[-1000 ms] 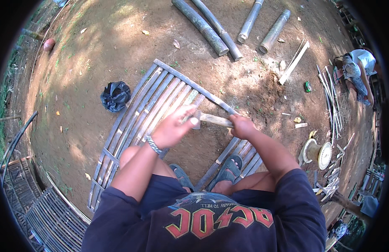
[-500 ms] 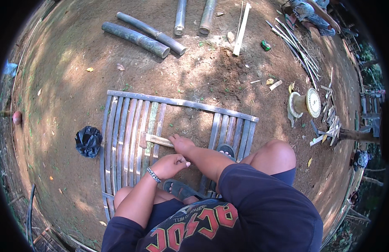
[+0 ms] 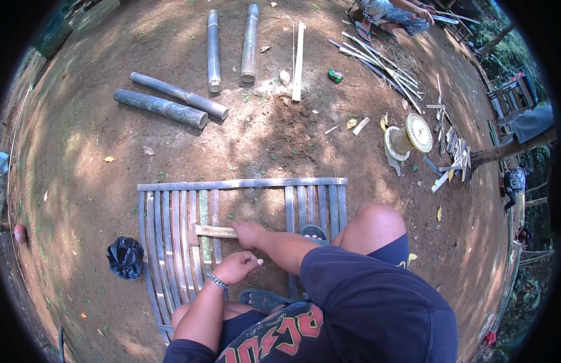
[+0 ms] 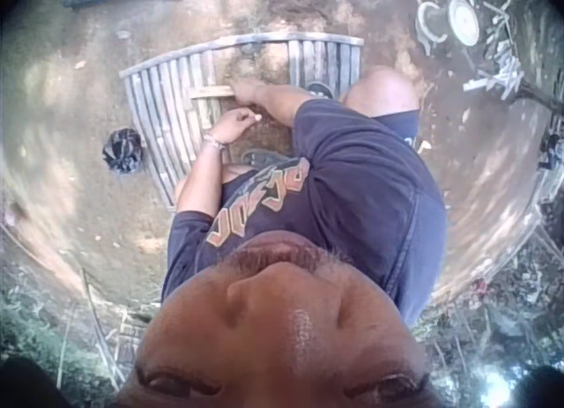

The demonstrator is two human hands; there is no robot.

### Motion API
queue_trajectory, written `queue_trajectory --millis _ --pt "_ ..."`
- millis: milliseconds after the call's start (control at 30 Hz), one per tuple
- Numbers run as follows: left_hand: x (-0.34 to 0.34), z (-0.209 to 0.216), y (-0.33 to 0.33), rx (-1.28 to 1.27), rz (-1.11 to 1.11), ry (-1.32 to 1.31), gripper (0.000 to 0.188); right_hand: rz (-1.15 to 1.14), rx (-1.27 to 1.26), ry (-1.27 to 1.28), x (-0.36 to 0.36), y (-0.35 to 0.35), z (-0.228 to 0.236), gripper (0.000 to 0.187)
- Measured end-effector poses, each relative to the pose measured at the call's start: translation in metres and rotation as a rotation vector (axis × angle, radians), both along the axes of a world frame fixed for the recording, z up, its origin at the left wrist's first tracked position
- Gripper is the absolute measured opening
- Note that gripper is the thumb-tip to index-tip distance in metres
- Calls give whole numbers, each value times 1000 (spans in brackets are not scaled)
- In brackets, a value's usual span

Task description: The person assembles a bamboo structure by placing bamboo strips across a frame and securing them with a hammer. They repeatedly position strips and hammer them into place.

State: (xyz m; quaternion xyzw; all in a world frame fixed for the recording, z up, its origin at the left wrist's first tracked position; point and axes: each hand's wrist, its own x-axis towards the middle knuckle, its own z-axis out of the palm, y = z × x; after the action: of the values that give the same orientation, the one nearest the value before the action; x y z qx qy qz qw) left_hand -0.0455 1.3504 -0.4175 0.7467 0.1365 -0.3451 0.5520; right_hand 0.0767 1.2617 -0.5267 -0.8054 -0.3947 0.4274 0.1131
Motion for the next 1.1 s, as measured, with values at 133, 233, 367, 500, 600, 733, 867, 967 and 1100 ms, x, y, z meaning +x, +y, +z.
queue_trajectory --millis 133,233,367,500,600,733,867,967,1100 --pt "0 9 4 -46 -73 60 47 -158 47 54 -7 19 -12 42" --pt "-8 1 3 -131 -100 88 47 -272 108 38 -27 36 -30 45" --pt "-20 -6 3 -316 -92 78 44 -403 79 275 -58 67 -28 52" --pt "-31 -14 12 -395 -51 52 45 -91 305 334 -75 80 -8 56" --pt "-11 -1 9 -227 -228 211 39 31 189 261 -65 65 -23 66" --pt "9 26 12 -156 -309 168 51 182 -51 172 -10 32 -12 66" --pt "30 24 7 -229 -293 -13 53 276 -328 -157 102 -39 -6 61" --pt "46 31 21 -143 -295 16 53 150 -511 -254 159 -52 92 57" --pt "74 11 -19 -199 -227 -175 53 17 -579 -459 245 -111 172 67"
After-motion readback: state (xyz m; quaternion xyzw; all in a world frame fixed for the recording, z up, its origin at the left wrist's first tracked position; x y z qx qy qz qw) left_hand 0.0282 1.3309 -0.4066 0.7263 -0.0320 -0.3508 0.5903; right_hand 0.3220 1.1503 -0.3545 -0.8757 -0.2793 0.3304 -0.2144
